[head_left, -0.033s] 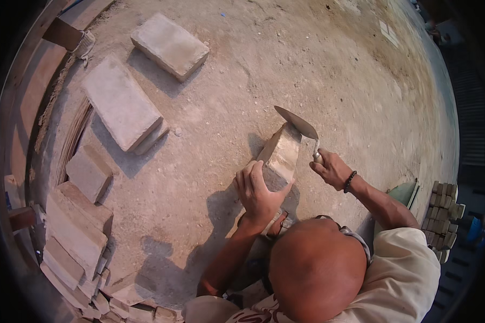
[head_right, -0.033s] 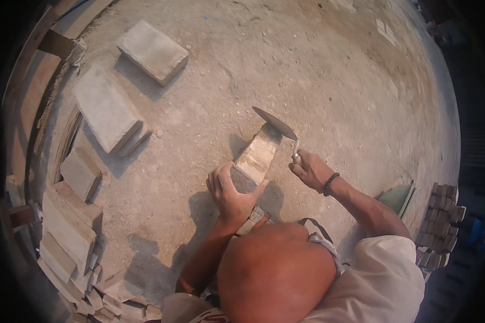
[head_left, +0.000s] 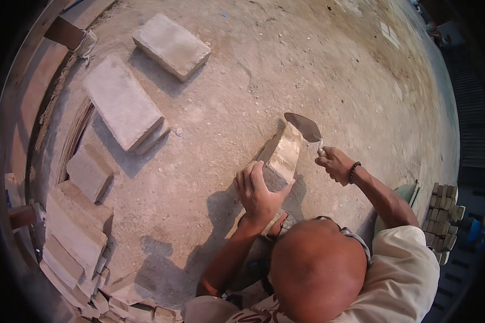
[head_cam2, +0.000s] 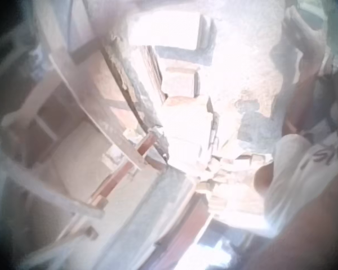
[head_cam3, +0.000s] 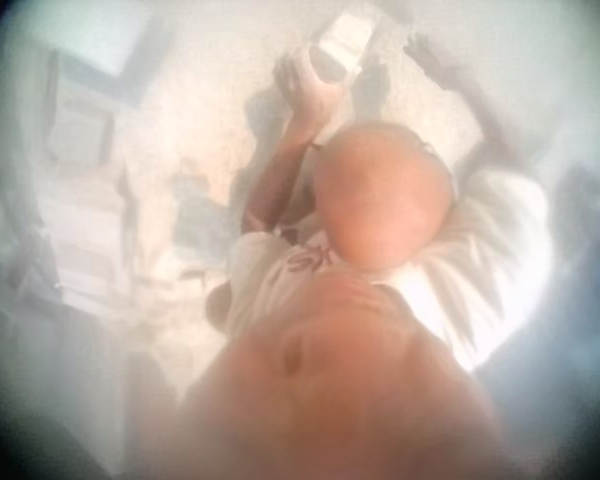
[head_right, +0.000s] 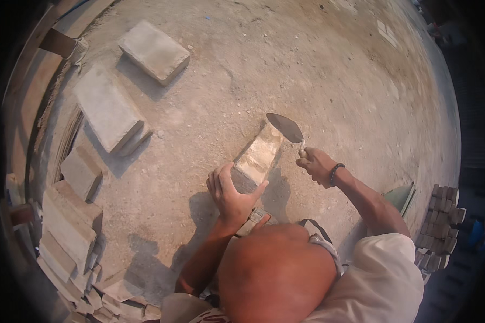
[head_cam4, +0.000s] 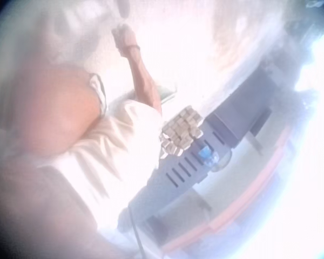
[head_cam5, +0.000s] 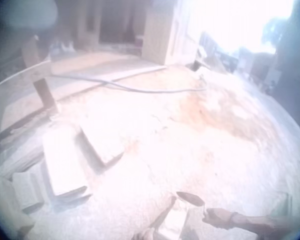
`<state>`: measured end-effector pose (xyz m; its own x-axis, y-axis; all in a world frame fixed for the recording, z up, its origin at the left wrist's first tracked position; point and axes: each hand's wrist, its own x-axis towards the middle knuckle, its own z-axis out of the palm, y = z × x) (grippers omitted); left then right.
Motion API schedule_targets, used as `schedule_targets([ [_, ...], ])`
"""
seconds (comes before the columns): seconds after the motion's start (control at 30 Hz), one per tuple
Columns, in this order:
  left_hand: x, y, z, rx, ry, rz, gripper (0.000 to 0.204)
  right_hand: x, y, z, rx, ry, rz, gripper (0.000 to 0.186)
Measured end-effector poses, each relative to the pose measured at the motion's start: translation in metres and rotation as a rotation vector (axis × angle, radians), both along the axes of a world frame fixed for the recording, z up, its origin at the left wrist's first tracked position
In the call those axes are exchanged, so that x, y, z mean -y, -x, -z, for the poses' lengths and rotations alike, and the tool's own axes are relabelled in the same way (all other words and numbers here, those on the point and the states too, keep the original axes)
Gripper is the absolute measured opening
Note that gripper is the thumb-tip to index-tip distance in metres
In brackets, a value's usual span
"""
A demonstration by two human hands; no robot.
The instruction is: The person uses a trowel to scrape and smooth the edges of rectangular stone blocks. They repeatedly pick up blocks, scrape their surfaces and edges, and place them back down among other blocks on the ground.
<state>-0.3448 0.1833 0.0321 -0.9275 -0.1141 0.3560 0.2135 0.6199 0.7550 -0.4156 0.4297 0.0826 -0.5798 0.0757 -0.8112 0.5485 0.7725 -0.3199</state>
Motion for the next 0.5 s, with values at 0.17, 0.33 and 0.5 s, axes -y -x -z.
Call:
schedule_targets([
  [0.17, 0.015, 0.003, 0.01, -0.004, 0.015, -0.023, 0.085, 0.044, -0.021, -0.042, -0.484, 0.21, -0.497, 0.031],
  [0.33, 0.007, 0.008, 0.0, 0.037, -0.001, -0.081, 0.087, 0.036, 0.007, -0.036, -0.359, 0.104, -0.414, 0.035],
  [0.5, 0.019, 0.024, -0.001, 0.179, -0.031, -0.068, 0.084, 0.056, -0.021, -0.046, -0.631, 0.237, -0.594, 0.03],
])
